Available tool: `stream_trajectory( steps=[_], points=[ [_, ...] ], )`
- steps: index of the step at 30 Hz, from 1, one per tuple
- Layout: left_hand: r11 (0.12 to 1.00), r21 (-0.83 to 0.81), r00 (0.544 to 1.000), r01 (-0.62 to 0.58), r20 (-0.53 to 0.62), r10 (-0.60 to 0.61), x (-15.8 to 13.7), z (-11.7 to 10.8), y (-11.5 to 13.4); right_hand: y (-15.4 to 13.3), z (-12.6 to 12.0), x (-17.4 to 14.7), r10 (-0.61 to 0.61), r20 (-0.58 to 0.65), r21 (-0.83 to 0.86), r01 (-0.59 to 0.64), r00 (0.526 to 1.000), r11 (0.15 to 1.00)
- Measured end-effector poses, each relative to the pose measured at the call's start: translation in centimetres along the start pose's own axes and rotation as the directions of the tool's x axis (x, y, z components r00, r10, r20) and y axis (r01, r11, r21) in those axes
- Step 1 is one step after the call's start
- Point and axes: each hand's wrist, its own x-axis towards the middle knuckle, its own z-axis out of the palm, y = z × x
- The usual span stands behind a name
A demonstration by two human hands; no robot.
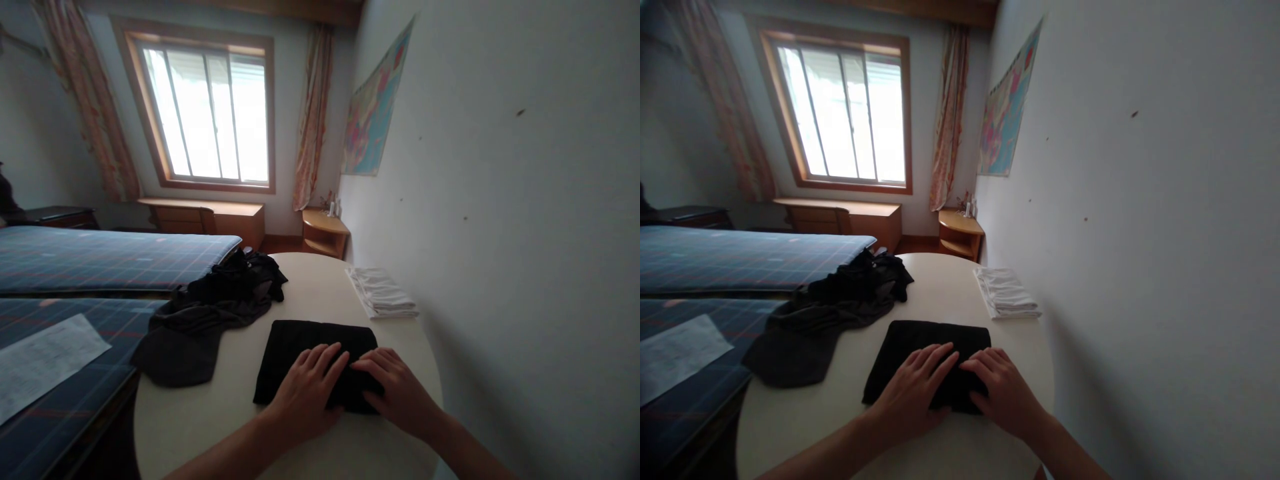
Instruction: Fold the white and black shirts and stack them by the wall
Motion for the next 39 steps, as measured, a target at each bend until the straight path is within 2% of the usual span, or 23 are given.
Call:
stream_trajectory(
  steps=[4, 7, 10, 11, 13, 16, 23, 26, 30, 32, 34, 36, 39],
  points=[
    [0.987, -0.06, 0.988, 0.146, 0.053, -0.143, 1.8, 0.4, 1.3, 0.8, -0.1, -0.3, -0.037, -0.09, 0.023, 0.039, 0.995, 0.999],
    [0.935, -0.123, 0.943, 0.332, 0.07, -0.326, 2.7, -0.4, 0.8, 3.1, 0.2, -1.0, -0.025, -0.178, 0.038, 0.032, 0.984, 0.999],
    [0.832, -0.164, 0.846, 0.53, 0.041, -0.531, 3.5, -1.3, -0.4, 6.4, 1.3, -1.3, 0.142, -0.242, 0.108, -0.119, 0.96, 0.987],
    [0.804, -0.188, 0.822, 0.565, 0.035, -0.569, 3.8, -1.5, -0.8, 7.4, 1.8, -1.2, 0.225, -0.24, 0.157, -0.191, 0.944, 0.969],
    [0.773, -0.247, 0.802, 0.584, 0.026, -0.597, 4.3, -1.9, -1.6, 9.1, 2.8, -0.6, 0.369, -0.191, 0.261, -0.315, 0.91, 0.912],
    [0.776, -0.276, 0.807, 0.567, 0.001, -0.59, 4.8, -2.2, -2.0, 10.4, 3.7, 0.9, 0.456, -0.053, 0.366, -0.408, 0.888, 0.837],
    [0.803, -0.215, 0.817, 0.555, -0.037, -0.575, 5.5, -2.8, -1.7, 11.1, 3.2, 3.1, 0.42, 0.156, 0.517, -0.436, 0.894, 0.736],
    [0.825, -0.207, 0.837, 0.525, -0.048, -0.545, 5.5, -3.0, -1.5, 11.6, 3.4, 3.1, 0.42, 0.172, 0.491, -0.447, 0.891, 0.747],
    [0.892, -0.246, 0.908, 0.378, -0.087, -0.409, 4.7, -2.9, -1.0, 12.1, 4.0, 3.1, 0.418, 0.144, 0.477, -0.434, 0.897, 0.765],
    [0.933, -0.251, 0.953, 0.256, -0.097, -0.288, 4.0, -2.4, -0.8, 12.4, 4.0, 3.1, 0.427, 0.148, 0.474, -0.443, 0.892, 0.761],
    [0.965, -0.226, 0.987, 0.132, -0.059, -0.149, 3.1, -1.7, -0.6, 12.7, 3.7, 3.0, 0.431, 0.19, 0.489, -0.465, 0.882, 0.738],
    [0.983, -0.177, 0.999, 0.049, 0.012, -0.047, 2.3, -0.8, -0.3, 13.0, 3.1, 2.9, 0.4, 0.253, 0.521, -0.473, 0.881, 0.711],
    [0.996, -0.091, 0.997, 0.012, 0.081, -0.005, 1.4, 0.4, 0.1, 13.2, 2.2, 2.8, 0.395, 0.267, 0.518, -0.477, 0.879, 0.71]
  ],
)
